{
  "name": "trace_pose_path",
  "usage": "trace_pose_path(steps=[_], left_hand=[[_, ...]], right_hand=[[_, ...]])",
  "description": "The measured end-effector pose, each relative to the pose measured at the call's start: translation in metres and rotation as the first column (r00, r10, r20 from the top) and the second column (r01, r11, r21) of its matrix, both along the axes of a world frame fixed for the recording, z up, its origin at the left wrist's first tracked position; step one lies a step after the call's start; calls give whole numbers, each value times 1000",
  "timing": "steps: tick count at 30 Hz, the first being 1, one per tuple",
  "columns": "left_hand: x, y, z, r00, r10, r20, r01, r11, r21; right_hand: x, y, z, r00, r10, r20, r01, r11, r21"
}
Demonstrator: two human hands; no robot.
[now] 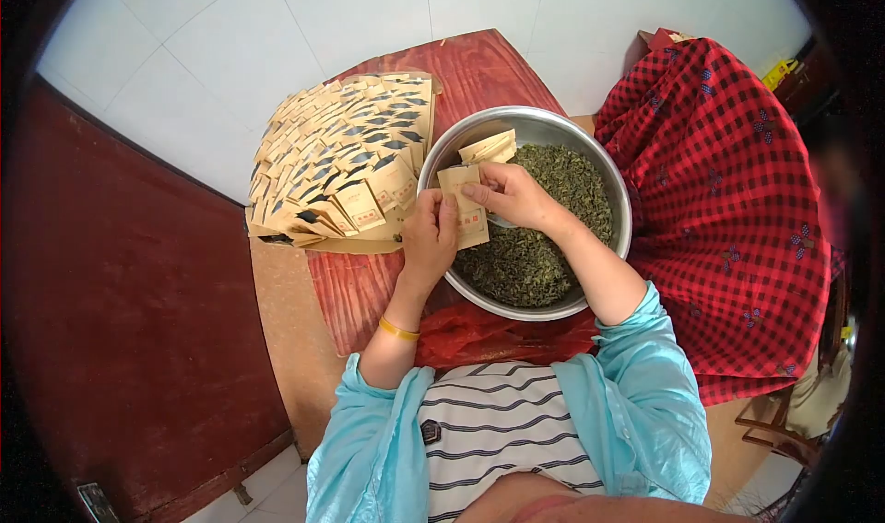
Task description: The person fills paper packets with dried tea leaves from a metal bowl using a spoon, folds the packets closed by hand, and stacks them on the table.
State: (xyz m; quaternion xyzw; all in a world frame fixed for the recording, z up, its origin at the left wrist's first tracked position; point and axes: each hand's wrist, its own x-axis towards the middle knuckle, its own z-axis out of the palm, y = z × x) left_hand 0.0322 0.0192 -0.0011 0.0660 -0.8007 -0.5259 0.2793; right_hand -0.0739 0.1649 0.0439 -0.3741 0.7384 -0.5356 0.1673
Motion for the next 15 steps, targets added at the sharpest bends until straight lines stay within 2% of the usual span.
trace_pose_path(steps=[4, 6, 9, 12, 15], left_hand=[[-1, 4, 5, 994, -6, -109, 15, 996, 84], [1, 4, 10, 999, 4, -49, -2, 999, 32], [2, 2, 7, 1000, 5, 3, -5, 999, -35], [2, 1, 9, 999, 2, -43, -6, 996, -91], [2, 2, 9, 999, 8, -33, -11, 996, -85]], right_hand=[[-3, 4, 2, 992, 46, -114, -37, 996, 82], [2, 2, 5, 997, 66, 48, -68, 997, 41], [-1, 1, 1, 1000, 7, 12, -7, 999, 44], [0, 1, 4, 999, -6, -38, 8, 999, 51], [3, 2, 7, 998, 32, -51, -31, 999, 17]])
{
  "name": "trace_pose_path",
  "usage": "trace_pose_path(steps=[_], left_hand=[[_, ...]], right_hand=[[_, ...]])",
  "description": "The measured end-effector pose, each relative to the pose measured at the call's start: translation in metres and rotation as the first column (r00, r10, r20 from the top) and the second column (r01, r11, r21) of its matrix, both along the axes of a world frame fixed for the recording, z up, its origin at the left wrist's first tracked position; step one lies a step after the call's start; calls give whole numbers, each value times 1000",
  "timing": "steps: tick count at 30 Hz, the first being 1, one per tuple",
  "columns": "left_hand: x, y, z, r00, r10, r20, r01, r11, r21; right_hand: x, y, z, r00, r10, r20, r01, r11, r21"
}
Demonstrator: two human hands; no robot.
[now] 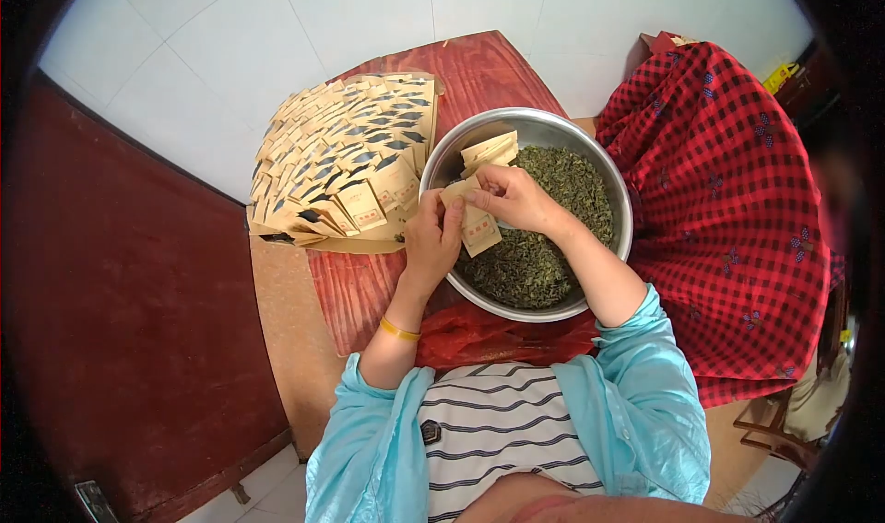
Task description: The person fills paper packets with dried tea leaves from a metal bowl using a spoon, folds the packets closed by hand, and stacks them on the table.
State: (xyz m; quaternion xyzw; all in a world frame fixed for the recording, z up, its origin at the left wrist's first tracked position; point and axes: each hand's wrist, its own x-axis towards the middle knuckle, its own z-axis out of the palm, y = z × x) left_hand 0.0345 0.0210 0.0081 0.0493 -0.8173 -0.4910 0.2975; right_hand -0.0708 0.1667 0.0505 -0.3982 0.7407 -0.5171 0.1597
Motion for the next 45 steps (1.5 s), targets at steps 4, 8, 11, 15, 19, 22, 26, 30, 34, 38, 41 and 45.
trace_pose_path(steps=[4, 8, 11, 15, 19, 22, 26, 30, 34, 38, 41, 45], left_hand=[[0, 0, 2, 1000, -2, 7, 3, 1000, -23], [0, 1, 4, 1000, -7, -25, 7, 1000, -19], [1, 2, 7, 1000, -13, 0, 13, 1000, 1], [0, 0, 10, 996, -14, 85, 16, 1000, -27], [-1, -1, 5, 983, -64, 172, 53, 996, 70], [-5, 0, -4, 986, -65, 151, 41, 987, 155], [-7, -3, -9, 986, -98, 136, 70, 978, 197], [-2, 1, 11, 972, -75, 222, 67, 997, 42], [-2, 4, 10, 988, -58, 146, 59, 998, -8], [-3, 7, 6, 983, 29, 182, -6, 992, -127], [-3, 8, 5, 982, 76, 170, -44, 981, -188], [-3, 9, 7, 988, 45, 147, -18, 984, -176]], right_hand=[[-3, 0, -4, 999, 8, -35, -7, 1000, 10], [-1, -1, -2, 998, -37, -41, 38, 999, 14], [-1, -1, -2, 998, -45, -53, 45, 999, -2], [-3, 0, -3, 996, -61, -63, 61, 998, -2], [-5, 0, -7, 993, -83, -78, 82, 997, -15], [-6, 1, -6, 996, -71, -55, 72, 997, 1], [-9, 1, -12, 996, -58, -61, 58, 998, 7], [-8, 0, -12, 989, -75, -127, 76, 997, 8], [-9, 2, -11, 979, -80, -189, 85, 996, 18], [-2, 0, -3, 953, -112, -281, 127, 991, 36], [1, 0, 1, 915, -117, -385, 125, 992, -4], [-1, 5, 5, 900, -60, -433, 101, 992, 71]])
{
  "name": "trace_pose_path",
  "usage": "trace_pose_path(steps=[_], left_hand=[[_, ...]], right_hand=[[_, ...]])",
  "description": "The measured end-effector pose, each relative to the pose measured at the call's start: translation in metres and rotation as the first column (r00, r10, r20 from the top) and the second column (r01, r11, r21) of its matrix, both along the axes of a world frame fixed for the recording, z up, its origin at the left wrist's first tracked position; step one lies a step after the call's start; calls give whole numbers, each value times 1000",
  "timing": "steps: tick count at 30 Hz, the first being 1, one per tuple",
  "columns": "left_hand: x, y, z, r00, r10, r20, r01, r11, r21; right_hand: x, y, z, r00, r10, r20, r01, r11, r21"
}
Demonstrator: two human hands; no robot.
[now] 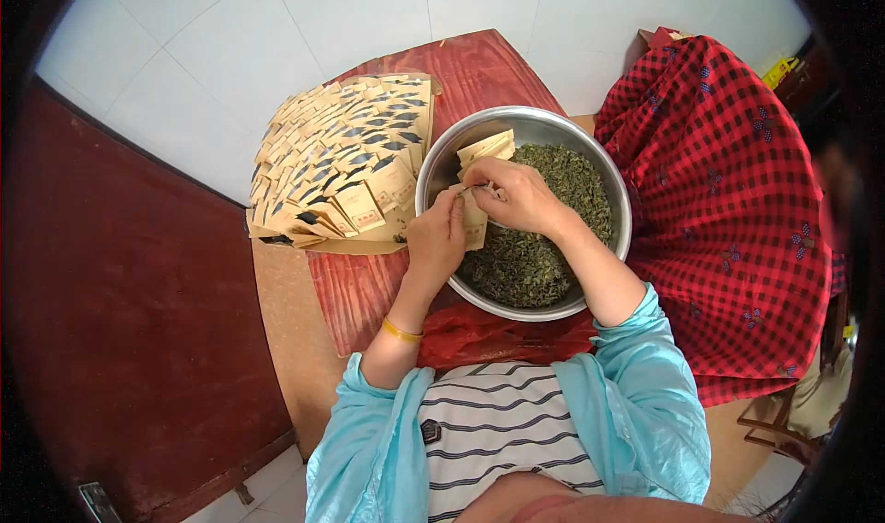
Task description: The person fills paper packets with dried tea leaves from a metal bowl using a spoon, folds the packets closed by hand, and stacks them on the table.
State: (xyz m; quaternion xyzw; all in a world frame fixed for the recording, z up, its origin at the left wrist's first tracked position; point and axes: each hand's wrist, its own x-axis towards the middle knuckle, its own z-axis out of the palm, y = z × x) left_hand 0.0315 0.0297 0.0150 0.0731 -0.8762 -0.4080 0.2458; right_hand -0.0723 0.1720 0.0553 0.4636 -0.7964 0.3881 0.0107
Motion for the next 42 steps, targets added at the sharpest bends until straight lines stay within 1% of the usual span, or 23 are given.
trace_pose_path(steps=[4, 6, 10, 15, 16, 18, 21, 22, 24, 25, 27, 28, 30, 34, 36, 42], left_hand=[[0, 0, 1, 1000, -19, -2, 19, 1000, 19], [0, 0, 1, 999, -50, 10, 50, 999, 2], [1, 0, 2, 998, -56, -7, 57, 998, 12], [0, 0, 0, 998, -63, -24, 62, 997, -35], [0, 0, 0, 998, -64, -24, 63, 997, -36], [1, 0, 1, 998, -67, 10, 67, 997, -40], [1, 0, 3, 998, -66, 13, 66, 997, -40], [1, 0, 3, 998, -65, 12, 66, 997, -40], [0, -1, 1, 998, -56, 15, 56, 998, -9], [0, -1, 0, 998, -55, 15, 55, 998, -9], [0, -1, -2, 999, -31, 5, 32, 999, -19], [-1, -2, -4, 999, -32, 4, 32, 999, -19], [-2, -2, -7, 999, -41, -7, 41, 999, -32], [-1, -2, -4, 999, -44, -16, 43, 999, -27], [0, 0, 0, 999, -45, -1, 45, 999, 20], [-1, 0, -1, 999, -44, -5, 45, 999, 8]], right_hand=[[0, 1, 1, 999, 20, 30, -20, 1000, -12], [0, 2, 3, 993, 63, 100, -62, 998, -12], [0, 2, 2, 987, 68, 143, -63, 997, -41], [0, 4, 6, 975, 13, 222, -33, 996, 83], [0, 5, 6, 975, 13, 221, -32, 996, 82], [-1, 6, 4, 984, 13, 177, -51, 976, 214], [-1, 6, 7, 985, 28, 170, -67, 972, 225], [0, 5, 7, 985, 29, 169, -67, 972, 225], [3, 4, 5, 995, 10, 96, -24, 989, 149], [3, 4, 2, 995, 10, 96, -24, 989, 149], [3, 3, -2, 1000, -12, 12, 11, 998, 59], [3, 3, -1, 1000, -12, 12, 11, 998, 60], [2, 3, 5, 995, -14, 99, 9, 999, 52], [-3, 5, 2, 994, -33, 105, 32, 999, 8], [-4, 5, 2, 994, -34, 100, 38, 998, -45], [-1, 5, 5, 998, -17, 52, 17, 1000, 17]])
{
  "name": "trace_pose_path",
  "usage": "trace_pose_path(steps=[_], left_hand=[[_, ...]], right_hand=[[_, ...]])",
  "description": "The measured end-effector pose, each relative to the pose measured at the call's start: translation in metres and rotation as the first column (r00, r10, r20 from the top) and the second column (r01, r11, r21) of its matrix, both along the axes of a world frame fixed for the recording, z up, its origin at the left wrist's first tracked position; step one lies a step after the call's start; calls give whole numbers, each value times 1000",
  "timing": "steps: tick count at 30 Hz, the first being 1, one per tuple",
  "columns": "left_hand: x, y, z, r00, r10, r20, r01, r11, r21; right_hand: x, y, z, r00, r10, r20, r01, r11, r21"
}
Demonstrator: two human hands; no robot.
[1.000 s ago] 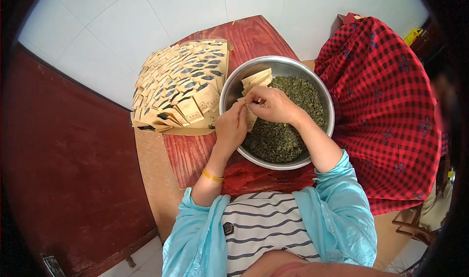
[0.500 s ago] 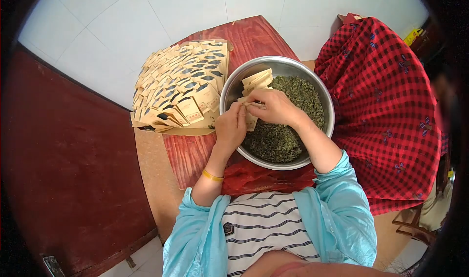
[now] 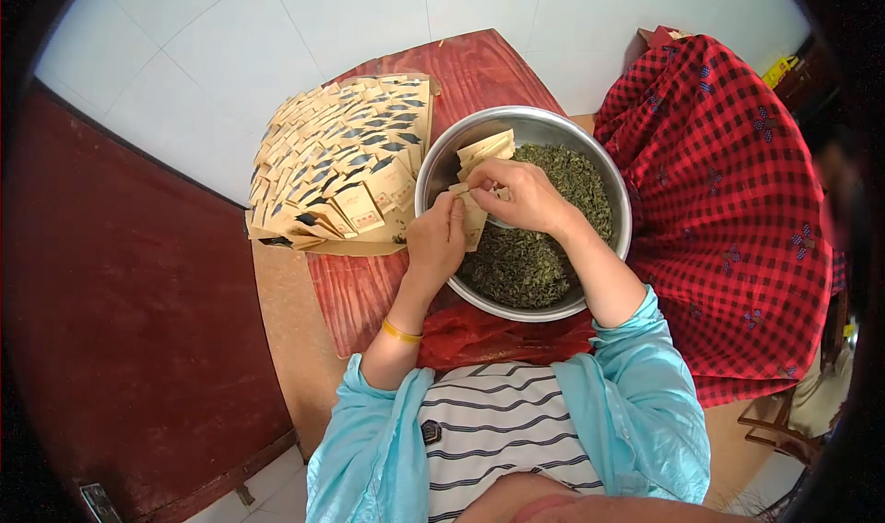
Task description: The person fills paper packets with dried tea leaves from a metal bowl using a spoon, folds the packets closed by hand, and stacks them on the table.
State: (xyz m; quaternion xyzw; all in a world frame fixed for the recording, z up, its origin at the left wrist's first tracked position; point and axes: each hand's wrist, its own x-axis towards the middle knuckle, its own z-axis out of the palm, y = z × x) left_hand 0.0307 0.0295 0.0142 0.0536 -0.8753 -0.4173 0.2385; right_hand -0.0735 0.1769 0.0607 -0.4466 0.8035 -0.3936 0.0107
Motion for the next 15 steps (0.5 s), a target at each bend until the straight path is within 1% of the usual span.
trace_pose_path(steps=[3, 10, 13, 15], left_hand=[[0, 0, 1, 1000, 6, 21, -6, 1000, -2], [0, 0, 2, 1000, 3, 1, -3, 1000, -27], [2, 0, 2, 1000, 3, 19, -3, 1000, 1], [1, 0, 0, 999, 4, -36, -4, 1000, -7]], right_hand=[[0, 0, 1, 1000, 3, -6, -3, 1000, -7], [-1, 0, 1, 1000, 6, -25, -6, 1000, -3], [-1, 0, 1, 999, -5, 53, 3, 999, 42], [-3, 1, -5, 993, 37, 113, -38, 999, 6]])
